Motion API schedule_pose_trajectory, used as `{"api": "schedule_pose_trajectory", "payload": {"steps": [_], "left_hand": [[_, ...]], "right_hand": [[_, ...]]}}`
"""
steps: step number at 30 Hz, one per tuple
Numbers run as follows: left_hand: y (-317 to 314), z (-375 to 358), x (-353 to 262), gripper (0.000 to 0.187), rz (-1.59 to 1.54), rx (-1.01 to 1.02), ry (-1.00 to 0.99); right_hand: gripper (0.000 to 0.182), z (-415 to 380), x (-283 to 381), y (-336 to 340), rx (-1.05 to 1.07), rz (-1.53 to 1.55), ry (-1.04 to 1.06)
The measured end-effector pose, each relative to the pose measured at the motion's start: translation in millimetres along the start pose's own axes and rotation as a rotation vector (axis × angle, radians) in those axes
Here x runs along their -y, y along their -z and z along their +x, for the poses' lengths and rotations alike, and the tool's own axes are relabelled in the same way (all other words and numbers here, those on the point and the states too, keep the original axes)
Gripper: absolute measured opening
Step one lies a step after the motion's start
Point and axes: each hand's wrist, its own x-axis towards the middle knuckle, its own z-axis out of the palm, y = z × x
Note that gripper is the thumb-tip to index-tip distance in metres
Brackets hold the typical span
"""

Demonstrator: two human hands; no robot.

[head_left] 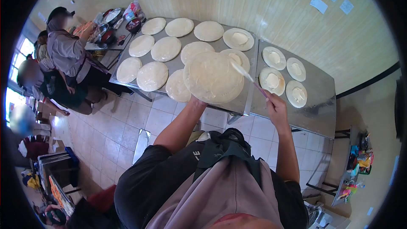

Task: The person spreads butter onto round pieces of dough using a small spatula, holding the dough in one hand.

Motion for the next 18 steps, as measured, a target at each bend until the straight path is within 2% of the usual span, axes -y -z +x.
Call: {"api": "schedule_pose_trajectory", "payload": {"steps": [3, 6, 9, 11, 13, 14, 16, 18], "left_hand": [[-10.3, 9.7, 6.5, 0.060, -0.031, 0.005, -0.056], [-14.1, 16.4, 7.2, 0.061, -0.139, 0.041, -0.120], [-1.4, 22.1, 5.5, 0.062, -0.192, 0.040, -0.129], [3.0, 23.7, 8.2, 0.063, -0.168, 0.006, -0.118], [4.1, 20.9, 14.5, 0.061, -0.002, -0.068, -0.147], [4.9, 20.4, 15.6, 0.061, -0.001, -0.067, -0.137], [5.6, 21.0, 12.5, 0.063, 0.058, 0.119, -0.094], [-4.0, 22.5, 11.8, 0.063, -0.002, 0.097, -0.105]], "right_hand": [[0.041, -22.0, -13.5, -20.0, -0.063, -0.131, -0.002], [0.043, -52.1, 26.7, -39.6, -0.025, -0.231, -0.054], [0.048, -67.4, 46.8, -52.7, -0.016, -0.183, 0.059], [0.049, -58.7, 61.7, -38.5, 0.004, -0.185, 0.069], [0.049, -50.2, 70.4, -26.8, 0.021, -0.188, 0.073], [0.049, -45.4, 69.7, -19.6, 0.053, -0.299, 0.115], [0.048, -42.7, 55.7, -9.8, 0.038, -0.406, 0.175], [0.048, -41.5, 40.8, 6.5, 0.002, -0.444, 0.187]]}}
